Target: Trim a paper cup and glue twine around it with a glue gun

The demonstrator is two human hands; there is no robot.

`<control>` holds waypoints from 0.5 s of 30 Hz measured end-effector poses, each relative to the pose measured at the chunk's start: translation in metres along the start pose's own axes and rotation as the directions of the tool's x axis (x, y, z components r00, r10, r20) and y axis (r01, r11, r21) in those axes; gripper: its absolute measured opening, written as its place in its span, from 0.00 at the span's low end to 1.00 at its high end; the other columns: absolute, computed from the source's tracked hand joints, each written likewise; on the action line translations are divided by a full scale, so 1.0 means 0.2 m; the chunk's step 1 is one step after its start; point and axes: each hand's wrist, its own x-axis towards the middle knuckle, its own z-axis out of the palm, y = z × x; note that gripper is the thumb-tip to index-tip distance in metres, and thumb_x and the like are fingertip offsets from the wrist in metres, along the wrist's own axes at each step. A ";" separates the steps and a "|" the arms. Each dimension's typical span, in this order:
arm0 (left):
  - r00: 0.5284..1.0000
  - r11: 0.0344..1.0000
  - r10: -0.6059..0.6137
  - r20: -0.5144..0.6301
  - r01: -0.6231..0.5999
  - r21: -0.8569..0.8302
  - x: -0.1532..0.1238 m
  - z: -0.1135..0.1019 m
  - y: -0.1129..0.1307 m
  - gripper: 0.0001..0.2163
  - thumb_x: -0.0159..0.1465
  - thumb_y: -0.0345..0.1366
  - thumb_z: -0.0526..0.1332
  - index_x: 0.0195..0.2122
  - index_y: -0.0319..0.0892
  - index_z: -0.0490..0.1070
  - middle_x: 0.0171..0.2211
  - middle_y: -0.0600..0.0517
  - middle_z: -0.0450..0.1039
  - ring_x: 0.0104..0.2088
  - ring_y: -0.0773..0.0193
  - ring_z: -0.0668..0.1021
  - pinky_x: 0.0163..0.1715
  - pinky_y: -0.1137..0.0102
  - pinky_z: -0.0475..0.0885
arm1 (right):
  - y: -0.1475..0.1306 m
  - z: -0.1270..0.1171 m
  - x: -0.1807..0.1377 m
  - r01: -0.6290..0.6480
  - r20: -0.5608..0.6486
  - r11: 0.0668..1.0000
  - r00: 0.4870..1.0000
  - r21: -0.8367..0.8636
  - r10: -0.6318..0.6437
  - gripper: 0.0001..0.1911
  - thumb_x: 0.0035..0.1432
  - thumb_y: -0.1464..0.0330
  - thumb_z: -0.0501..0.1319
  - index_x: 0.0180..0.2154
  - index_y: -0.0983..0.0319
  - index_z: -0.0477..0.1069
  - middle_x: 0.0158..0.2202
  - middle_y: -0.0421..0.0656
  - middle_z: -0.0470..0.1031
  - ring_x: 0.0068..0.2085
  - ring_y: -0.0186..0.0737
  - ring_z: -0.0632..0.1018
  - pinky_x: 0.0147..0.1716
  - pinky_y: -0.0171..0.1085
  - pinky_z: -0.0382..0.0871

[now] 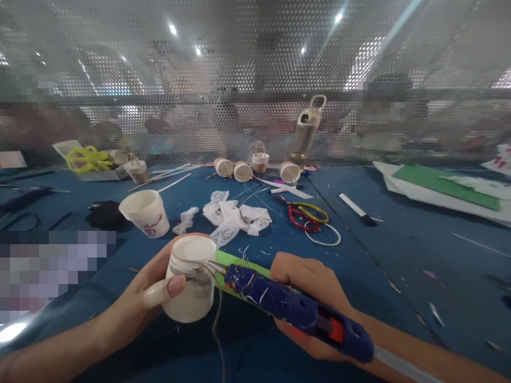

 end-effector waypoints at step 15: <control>1.000 1.000 0.016 -0.014 -0.016 0.016 0.01 0.01 -0.01 0.23 0.62 0.47 0.71 0.57 0.55 0.70 0.50 0.53 0.76 0.51 0.56 0.76 0.49 0.67 0.70 | 0.02 -0.01 -0.03 0.001 0.073 0.995 0.997 -0.102 0.006 0.08 0.63 0.69 0.58 0.33 0.55 0.58 0.26 0.34 0.62 0.24 0.34 0.65 0.24 0.38 0.56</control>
